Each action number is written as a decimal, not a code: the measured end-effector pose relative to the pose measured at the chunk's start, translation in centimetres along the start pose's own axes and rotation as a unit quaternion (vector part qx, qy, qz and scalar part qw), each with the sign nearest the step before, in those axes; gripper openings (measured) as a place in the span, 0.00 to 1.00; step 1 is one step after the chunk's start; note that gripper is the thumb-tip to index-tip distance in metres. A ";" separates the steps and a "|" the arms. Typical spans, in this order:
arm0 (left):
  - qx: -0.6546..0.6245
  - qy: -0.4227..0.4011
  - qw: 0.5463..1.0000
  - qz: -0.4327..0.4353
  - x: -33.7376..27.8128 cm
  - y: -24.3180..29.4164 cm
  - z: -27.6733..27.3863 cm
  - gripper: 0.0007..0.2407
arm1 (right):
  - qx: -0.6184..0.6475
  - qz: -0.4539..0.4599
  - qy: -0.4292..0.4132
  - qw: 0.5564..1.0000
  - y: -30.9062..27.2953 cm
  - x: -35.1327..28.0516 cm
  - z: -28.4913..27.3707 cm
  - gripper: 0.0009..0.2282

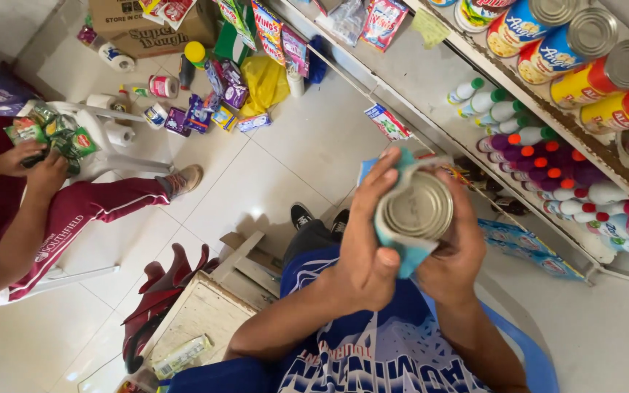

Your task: Wiping canned food with a cloth and placing them on a grocery store shelf.

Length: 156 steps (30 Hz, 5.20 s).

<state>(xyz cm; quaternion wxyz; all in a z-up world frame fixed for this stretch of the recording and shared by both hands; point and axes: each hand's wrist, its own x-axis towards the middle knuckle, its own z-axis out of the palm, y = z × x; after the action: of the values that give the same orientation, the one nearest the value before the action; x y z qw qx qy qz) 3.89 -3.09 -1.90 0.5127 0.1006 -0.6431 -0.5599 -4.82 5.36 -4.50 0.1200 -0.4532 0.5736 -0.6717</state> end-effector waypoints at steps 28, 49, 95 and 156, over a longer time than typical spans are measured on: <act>0.038 -0.032 0.998 0.046 -1.1 -3.4 -1.1 0.37 | 0.272 0.202 0.029 0.941 -0.5 0.4 -1.1 0.32; 0.105 -0.150 0.978 0.101 -1.4 -2.5 1.1 0.42 | 0.221 0.263 0.111 0.933 -0.3 -1.3 -6.2 0.31; 0.093 -0.172 0.981 0.003 0.0 -1.0 -3.5 0.29 | 0.235 0.223 0.186 0.928 0.2 0.3 0.0 0.26; 0.035 -0.089 0.992 0.077 1.7 -3.1 -4.8 0.25 | 0.234 0.280 0.000 0.931 -0.2 -0.5 1.0 0.36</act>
<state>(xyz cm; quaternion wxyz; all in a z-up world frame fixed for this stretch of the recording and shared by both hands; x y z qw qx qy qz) 5.43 -8.34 -4.21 0.4907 0.0187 -0.7114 -0.5027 -3.72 5.15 -4.63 0.4055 -0.2334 0.5039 -0.7261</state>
